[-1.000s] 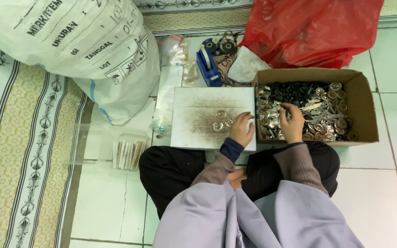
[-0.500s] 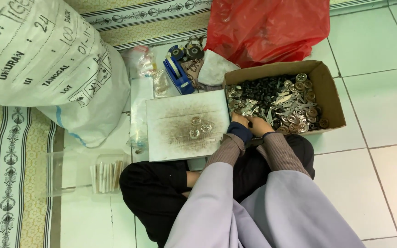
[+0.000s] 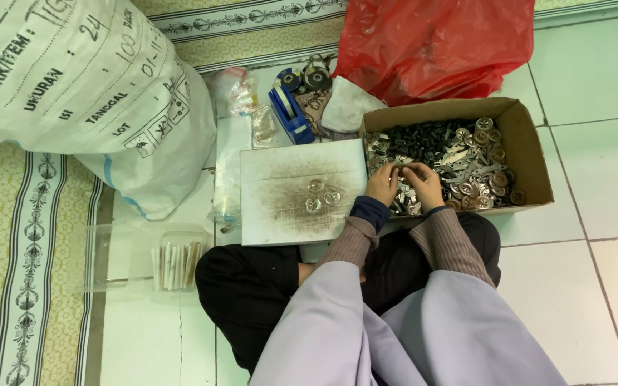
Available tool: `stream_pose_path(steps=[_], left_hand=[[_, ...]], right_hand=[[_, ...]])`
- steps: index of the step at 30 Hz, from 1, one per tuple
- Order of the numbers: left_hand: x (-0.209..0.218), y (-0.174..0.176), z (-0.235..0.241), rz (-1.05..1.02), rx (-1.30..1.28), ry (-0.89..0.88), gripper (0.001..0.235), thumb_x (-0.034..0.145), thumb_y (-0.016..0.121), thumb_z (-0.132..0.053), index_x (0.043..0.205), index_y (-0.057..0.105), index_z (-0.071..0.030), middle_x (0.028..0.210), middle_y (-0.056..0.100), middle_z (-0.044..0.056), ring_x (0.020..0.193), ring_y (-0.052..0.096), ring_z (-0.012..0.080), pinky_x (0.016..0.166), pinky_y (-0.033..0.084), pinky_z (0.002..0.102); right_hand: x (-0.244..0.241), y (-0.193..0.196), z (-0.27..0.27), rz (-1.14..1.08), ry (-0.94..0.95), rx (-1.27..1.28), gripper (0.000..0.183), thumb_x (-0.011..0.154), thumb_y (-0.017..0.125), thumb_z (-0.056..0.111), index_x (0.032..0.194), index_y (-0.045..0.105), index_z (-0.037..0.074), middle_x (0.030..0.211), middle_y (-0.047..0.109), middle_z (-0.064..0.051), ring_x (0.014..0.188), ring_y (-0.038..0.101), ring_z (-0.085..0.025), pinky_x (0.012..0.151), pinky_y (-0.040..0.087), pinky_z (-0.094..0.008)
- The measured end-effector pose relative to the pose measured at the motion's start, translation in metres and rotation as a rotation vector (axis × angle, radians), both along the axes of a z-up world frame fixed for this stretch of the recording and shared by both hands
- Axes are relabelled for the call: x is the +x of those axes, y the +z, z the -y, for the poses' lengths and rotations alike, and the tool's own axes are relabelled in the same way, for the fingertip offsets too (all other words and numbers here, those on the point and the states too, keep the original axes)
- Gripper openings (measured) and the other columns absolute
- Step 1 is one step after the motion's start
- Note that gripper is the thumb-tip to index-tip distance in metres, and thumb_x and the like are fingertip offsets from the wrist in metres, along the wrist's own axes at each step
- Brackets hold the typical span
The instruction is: The person sits on the floor and sorts metal buttons from a cardboard box onto a white board. They then pick up the sorted buttons and place them into small plastic bags.
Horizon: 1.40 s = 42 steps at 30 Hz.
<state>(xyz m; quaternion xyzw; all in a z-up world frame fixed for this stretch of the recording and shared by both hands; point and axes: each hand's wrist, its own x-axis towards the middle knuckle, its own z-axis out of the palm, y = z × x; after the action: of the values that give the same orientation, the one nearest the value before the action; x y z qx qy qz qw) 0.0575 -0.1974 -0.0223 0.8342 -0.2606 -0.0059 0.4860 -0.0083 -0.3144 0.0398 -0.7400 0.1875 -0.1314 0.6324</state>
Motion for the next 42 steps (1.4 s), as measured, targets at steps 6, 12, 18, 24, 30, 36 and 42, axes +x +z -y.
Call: stream_pose_path(steps=[6,12,18,24,30,36,42], left_hand=[[-0.029,0.038,-0.064,-0.193,-0.248,0.090,0.030,0.105,0.063,-0.029,0.131,0.064,-0.014,0.101,0.074,0.011,0.090,0.073,0.0301,0.079,0.061,0.038],[-0.066,0.033,-0.165,0.049,-0.082,0.277,0.023,0.101,0.068,-0.025,0.120,0.073,-0.013,0.085,0.076,0.006,0.072,0.071,0.0196,0.066,0.060,0.032],[-0.078,0.023,-0.226,0.208,0.429,0.454,0.045,0.094,0.068,-0.055,0.121,0.069,-0.019,0.118,0.059,0.008,0.103,0.061,0.0310,0.086,0.048,0.047],[-0.084,0.018,-0.224,0.399,0.452,0.446,0.031,0.106,0.054,-0.043,0.132,0.065,-0.030,0.132,0.058,0.006,0.125,0.052,0.0285,0.095,0.037,0.046],[-0.082,0.019,-0.225,0.462,0.543,0.439,0.040,0.105,0.046,-0.034,0.144,0.057,-0.029,0.150,0.055,0.006,0.135,0.048,0.0282,0.098,0.033,0.046],[-0.082,0.019,-0.223,0.378,0.560,0.472,0.046,0.105,0.043,-0.034,0.149,0.053,-0.026,0.155,0.051,0.009,0.142,0.043,0.0364,0.106,0.029,0.054],[-0.081,0.013,-0.222,0.406,0.531,0.488,0.044,0.105,0.045,-0.035,0.146,0.057,-0.026,0.153,0.053,0.008,0.140,0.045,0.0347,0.106,0.030,0.053]], right_hand=[[-0.018,0.030,-0.034,0.137,0.052,-0.057,0.027,0.099,0.072,0.005,0.126,0.067,0.004,0.089,0.073,-0.018,0.081,0.068,-0.024,0.078,0.056,-0.040],[-0.039,0.008,-0.124,0.276,0.209,-0.607,0.015,0.091,0.078,0.009,0.104,0.076,0.014,0.086,0.077,-0.004,0.073,0.071,-0.021,0.078,0.056,-0.034],[-0.045,-0.016,-0.176,0.270,0.342,-1.145,0.022,0.091,0.074,0.027,0.113,0.073,0.025,0.114,0.071,-0.003,0.102,0.067,-0.023,0.095,0.048,-0.043],[-0.048,-0.023,-0.184,0.413,0.320,-1.175,0.039,0.091,0.073,0.023,0.129,0.067,0.018,0.135,0.061,-0.014,0.125,0.059,-0.034,0.106,0.044,-0.050],[-0.052,-0.002,-0.187,0.038,0.589,-1.349,0.055,0.109,0.032,0.050,0.159,0.038,0.027,0.160,0.042,-0.012,0.152,0.031,-0.035,0.123,0.017,-0.061],[-0.050,0.002,-0.190,-0.049,0.602,-1.309,0.055,0.111,0.024,0.052,0.162,0.031,0.032,0.167,0.031,-0.014,0.155,0.023,-0.037,0.123,0.010,-0.062],[-0.049,-0.005,-0.186,-0.013,0.600,-1.296,0.056,0.109,0.028,0.054,0.161,0.033,0.034,0.165,0.033,-0.014,0.154,0.026,-0.037,0.122,0.014,-0.063]])
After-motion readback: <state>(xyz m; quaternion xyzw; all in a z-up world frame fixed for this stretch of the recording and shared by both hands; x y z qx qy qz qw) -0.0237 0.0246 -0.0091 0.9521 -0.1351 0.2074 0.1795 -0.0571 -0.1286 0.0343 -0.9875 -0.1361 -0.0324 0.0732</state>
